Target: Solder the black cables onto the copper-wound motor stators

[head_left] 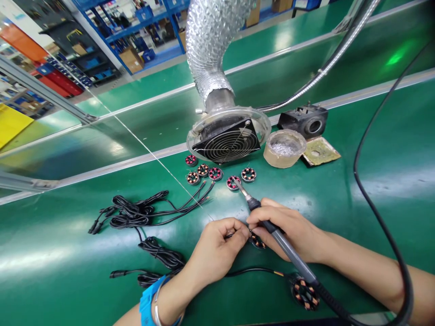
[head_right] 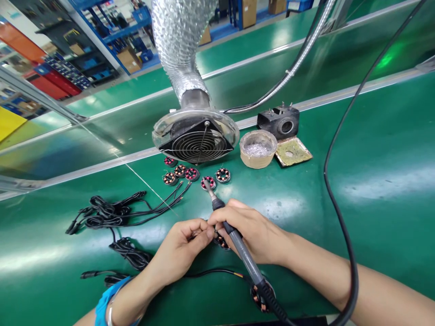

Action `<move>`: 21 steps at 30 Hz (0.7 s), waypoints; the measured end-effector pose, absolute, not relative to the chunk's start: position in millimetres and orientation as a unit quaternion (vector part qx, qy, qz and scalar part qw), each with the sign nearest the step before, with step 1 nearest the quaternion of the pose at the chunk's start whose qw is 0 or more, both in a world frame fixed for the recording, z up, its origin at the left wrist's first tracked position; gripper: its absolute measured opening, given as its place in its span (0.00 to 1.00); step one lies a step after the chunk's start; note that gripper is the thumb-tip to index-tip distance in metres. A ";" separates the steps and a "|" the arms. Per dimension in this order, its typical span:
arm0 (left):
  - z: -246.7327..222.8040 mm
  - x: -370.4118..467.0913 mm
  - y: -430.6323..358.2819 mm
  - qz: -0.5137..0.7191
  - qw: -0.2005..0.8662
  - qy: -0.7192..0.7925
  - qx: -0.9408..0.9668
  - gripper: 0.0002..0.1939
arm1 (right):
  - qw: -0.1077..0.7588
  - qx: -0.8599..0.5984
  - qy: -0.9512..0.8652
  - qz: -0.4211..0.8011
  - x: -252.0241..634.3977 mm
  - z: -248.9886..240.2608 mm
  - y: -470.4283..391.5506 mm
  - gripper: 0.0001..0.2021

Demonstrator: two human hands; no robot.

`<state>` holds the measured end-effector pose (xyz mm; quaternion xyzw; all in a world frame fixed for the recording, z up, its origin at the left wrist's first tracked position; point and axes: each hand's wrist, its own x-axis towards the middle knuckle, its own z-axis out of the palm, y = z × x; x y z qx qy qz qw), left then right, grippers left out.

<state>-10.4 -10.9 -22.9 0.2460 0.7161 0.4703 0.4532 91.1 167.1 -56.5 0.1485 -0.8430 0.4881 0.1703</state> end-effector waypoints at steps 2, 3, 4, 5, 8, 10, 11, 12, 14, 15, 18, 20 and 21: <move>-22.4 -10.0 -11.3 0.465 0.452 0.721 0.245 0.14 | 0.169 0.148 -0.842 0.491 91.4 -55.9 167.2 0.14; -22.1 -9.9 -11.5 0.462 0.452 0.723 0.242 0.14 | 0.169 0.149 -0.840 0.493 91.5 -55.8 167.1 0.14; -21.8 -9.8 -11.6 0.460 0.453 0.725 0.240 0.14 | 0.171 0.152 -0.838 0.495 91.5 -55.8 166.8 0.14; -21.5 -9.9 -11.7 0.458 0.454 0.726 0.240 0.14 | 0.173 0.155 -0.836 0.496 91.5 -55.8 166.6 0.14; -21.2 -10.4 -12.1 0.455 0.454 0.726 0.246 0.13 | 0.180 0.163 -0.836 0.493 91.3 -56.1 166.0 0.16; -21.4 -10.8 -12.4 0.454 0.453 0.726 0.249 0.12 | 0.182 0.163 -0.838 0.488 91.3 -56.2 166.1 0.16; -21.7 -11.1 -12.6 0.453 0.454 0.726 0.248 0.12 | 0.180 0.160 -0.839 0.487 91.5 -56.3 166.2 0.16; -22.1 -11.4 -12.9 0.452 0.454 0.727 0.247 0.12 | 0.178 0.157 -0.841 0.487 91.8 -56.3 166.3 0.16; -23.0 -12.2 -13.4 0.450 0.453 0.729 0.247 0.11 | 0.171 0.150 -0.844 0.486 92.7 -56.5 166.5 0.15; -23.5 -12.5 -13.7 0.449 0.452 0.730 0.248 0.11 | 0.168 0.146 -0.846 0.485 93.0 -56.8 166.5 0.15; -24.6 -13.1 -13.9 0.448 0.449 0.730 0.253 0.12 | 0.163 0.138 -0.852 0.478 92.6 -58.7 166.8 0.14; -25.2 -12.7 -13.4 0.451 0.449 0.727 0.258 0.12 | 0.178 0.139 -0.856 0.465 90.2 -60.1 167.4 0.13; -25.4 -12.3 -13.1 0.453 0.447 0.726 0.260 0.12 | 0.192 0.141 -0.858 0.455 88.8 -60.2 167.9 0.13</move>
